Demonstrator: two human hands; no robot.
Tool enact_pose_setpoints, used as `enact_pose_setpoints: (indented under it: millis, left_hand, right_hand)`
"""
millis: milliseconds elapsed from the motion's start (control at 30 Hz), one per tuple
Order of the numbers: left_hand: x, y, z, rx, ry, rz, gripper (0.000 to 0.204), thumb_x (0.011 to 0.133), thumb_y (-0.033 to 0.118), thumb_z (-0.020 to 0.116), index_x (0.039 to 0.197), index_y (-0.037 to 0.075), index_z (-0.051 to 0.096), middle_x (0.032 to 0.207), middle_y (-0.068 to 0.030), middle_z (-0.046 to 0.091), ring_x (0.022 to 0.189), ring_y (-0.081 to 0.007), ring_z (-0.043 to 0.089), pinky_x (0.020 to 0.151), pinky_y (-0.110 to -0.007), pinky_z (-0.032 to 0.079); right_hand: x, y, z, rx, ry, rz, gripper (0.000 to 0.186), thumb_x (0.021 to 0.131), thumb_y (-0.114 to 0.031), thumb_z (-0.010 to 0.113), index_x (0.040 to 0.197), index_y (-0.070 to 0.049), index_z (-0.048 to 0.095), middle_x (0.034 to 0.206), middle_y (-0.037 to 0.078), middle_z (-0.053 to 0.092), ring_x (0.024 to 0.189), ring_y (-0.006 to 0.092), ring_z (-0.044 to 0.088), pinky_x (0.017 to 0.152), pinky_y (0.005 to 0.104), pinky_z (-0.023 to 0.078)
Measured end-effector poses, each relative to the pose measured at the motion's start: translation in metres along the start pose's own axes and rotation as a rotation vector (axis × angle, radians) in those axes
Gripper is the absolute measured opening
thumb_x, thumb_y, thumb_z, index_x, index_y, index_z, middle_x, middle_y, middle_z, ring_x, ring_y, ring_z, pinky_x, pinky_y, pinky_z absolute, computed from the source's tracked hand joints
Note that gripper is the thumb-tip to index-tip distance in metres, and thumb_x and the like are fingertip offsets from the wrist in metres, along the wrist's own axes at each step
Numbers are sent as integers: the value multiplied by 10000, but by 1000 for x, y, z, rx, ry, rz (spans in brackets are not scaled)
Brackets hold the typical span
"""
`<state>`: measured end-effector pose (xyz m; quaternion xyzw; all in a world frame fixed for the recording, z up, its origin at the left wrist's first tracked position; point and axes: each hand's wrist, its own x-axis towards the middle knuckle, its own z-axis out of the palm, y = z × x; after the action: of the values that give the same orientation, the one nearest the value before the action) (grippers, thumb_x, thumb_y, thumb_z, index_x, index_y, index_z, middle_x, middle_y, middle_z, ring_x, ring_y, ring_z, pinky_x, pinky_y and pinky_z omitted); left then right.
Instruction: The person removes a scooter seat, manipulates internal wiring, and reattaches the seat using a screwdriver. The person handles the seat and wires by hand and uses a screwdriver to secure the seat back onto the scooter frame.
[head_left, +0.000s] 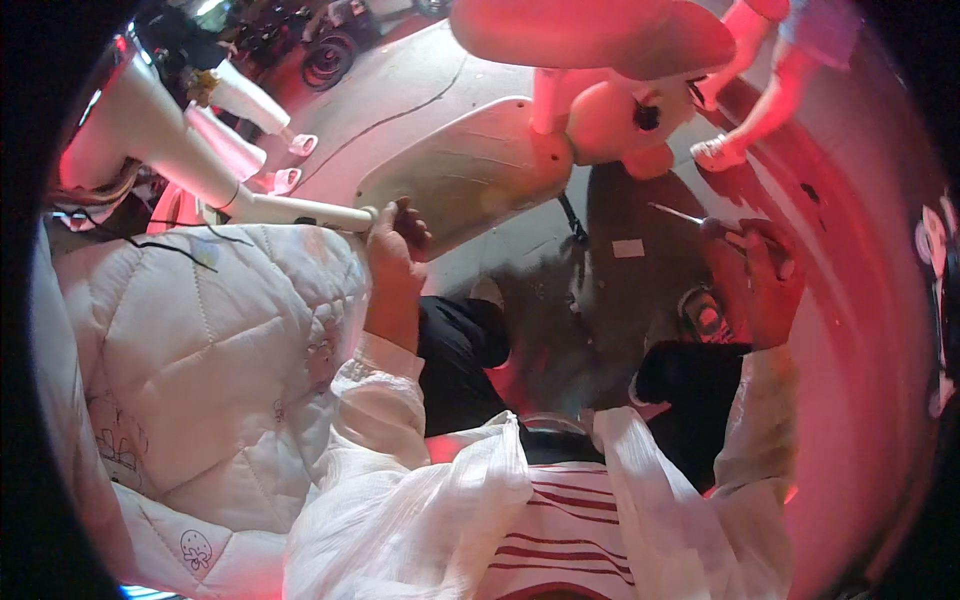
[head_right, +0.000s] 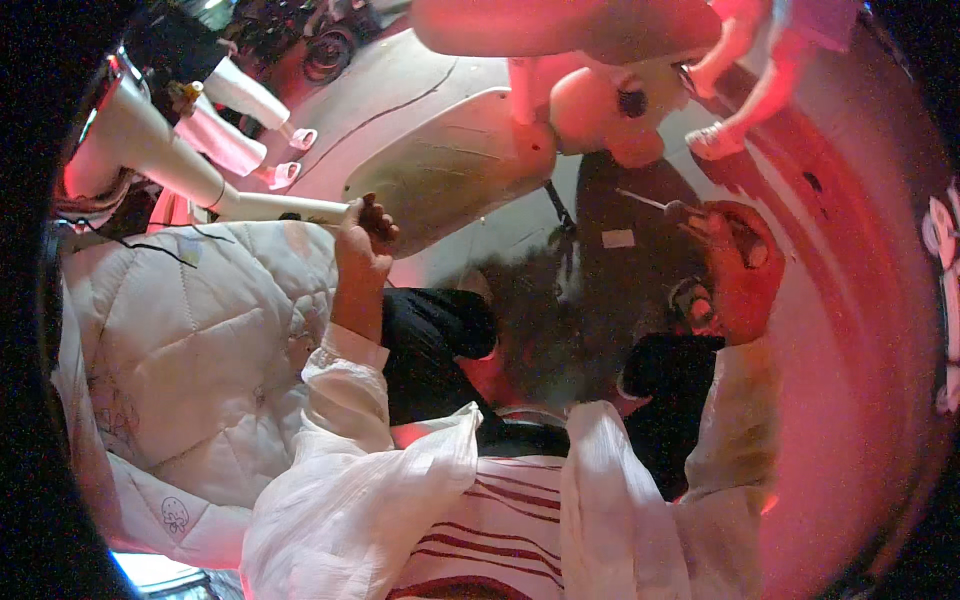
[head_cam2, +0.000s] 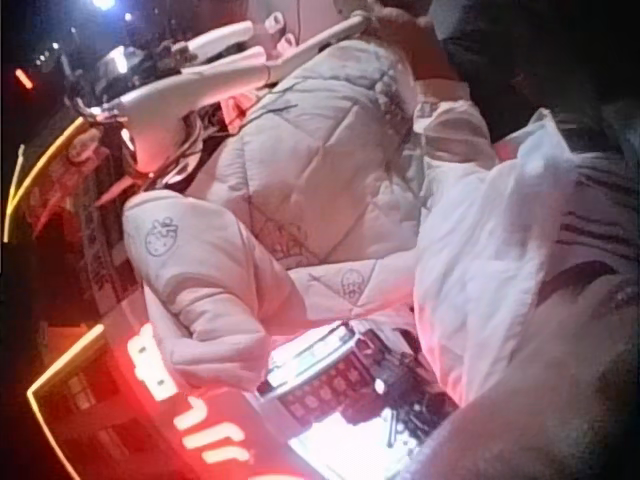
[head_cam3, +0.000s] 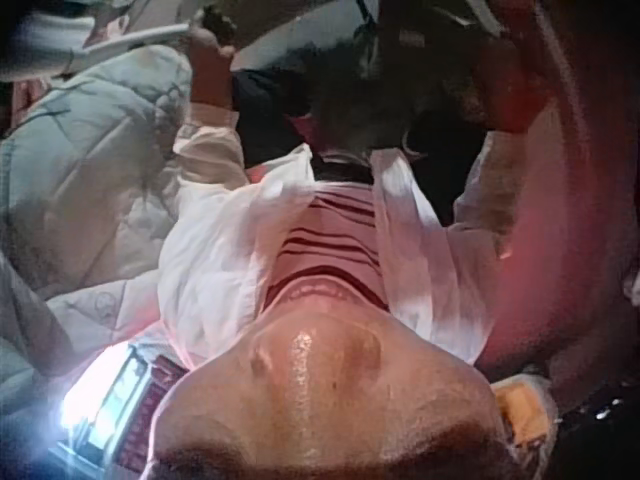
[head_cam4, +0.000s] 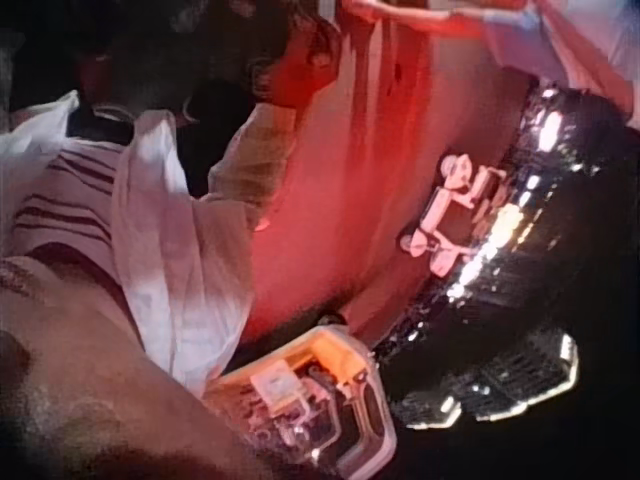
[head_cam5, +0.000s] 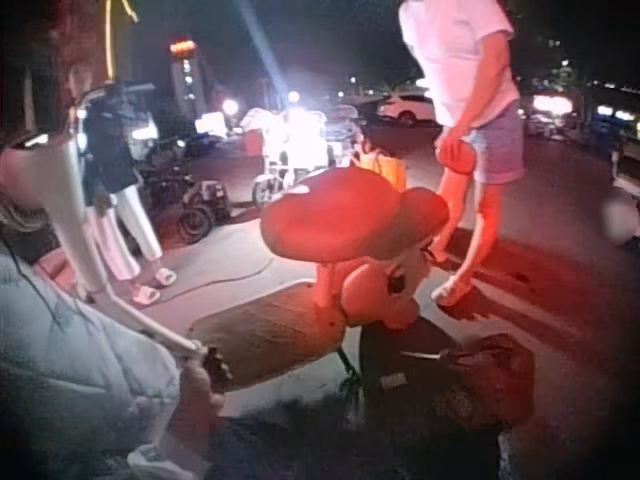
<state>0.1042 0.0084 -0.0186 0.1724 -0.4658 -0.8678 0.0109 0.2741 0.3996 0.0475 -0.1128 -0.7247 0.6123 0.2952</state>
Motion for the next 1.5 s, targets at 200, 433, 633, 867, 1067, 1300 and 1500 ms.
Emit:
enact_pose_setpoints:
  millis: [200, 433, 633, 867, 1067, 1300, 1500]
  left_hand:
    - [5, -4, 5, -47, 66, -52, 156, 921, 226, 512, 935, 90, 587, 673, 1, 504, 580, -146, 465, 528, -288, 406]
    - [12, -8, 12, -65, -30, -144, 211, 935, 222, 492, 923, 44, 603, 698, -15, 536, 587, -132, 501, 532, -271, 432]
    - [-2, -10, 22, -34, -64, -218, 199, 933, 223, 498, 929, 48, 592, 677, -17, 520, 598, -152, 497, 548, -285, 423]
    - [-9, -15, 22, -44, -127, -243, 202, 925, 234, 523, 936, 46, 593, 694, -17, 526, 606, -153, 500, 554, -280, 422]
    - [23, 10, 15, -21, -9, -245, 188, 916, 227, 534, 932, 48, 592, 688, -15, 523, 592, -150, 491, 539, -284, 417]
    - [125, 51, -29, 83, 147, 86, 181, 912, 203, 506, 912, 57, 613, 684, -11, 546, 545, -118, 487, 463, -248, 393]
    - [206, 54, -46, 240, 412, 181, 189, 881, 189, 511, 905, 24, 599, 677, -38, 539, 522, -110, 474, 426, -237, 358]
  right_hand:
    - [34, 79, 13, 260, -121, 228, 210, 881, -111, 608, 1003, 57, 581, 888, 126, 631, 859, 201, 639, 780, 342, 550]
    - [58, 91, 40, 156, -183, 307, 235, 869, -157, 638, 989, 36, 578, 884, 117, 632, 775, 196, 656, 684, 314, 536]
    - [36, 82, 63, 23, -172, 313, 242, 874, -217, 637, 1011, -23, 593, 895, 79, 671, 809, 159, 663, 606, 213, 445]
    - [28, 93, 66, 110, -179, 379, 267, 864, -162, 641, 1068, -8, 567, 954, 84, 619, 821, 182, 638, 703, 299, 530]
    - [28, 75, 75, 162, -268, 618, 297, 854, -219, 630, 1084, -35, 592, 1017, 55, 600, 874, 144, 593, 748, 269, 484]
    - [59, 85, 132, 256, -510, 799, 405, 811, -186, 608, 1177, -28, 542, 1005, 26, 589, 854, 103, 532, 706, 245, 428]
    - [141, 133, 252, 321, -865, 592, 414, 800, -170, 616, 1170, -12, 518, 945, 4, 571, 847, 121, 537, 689, 269, 417]
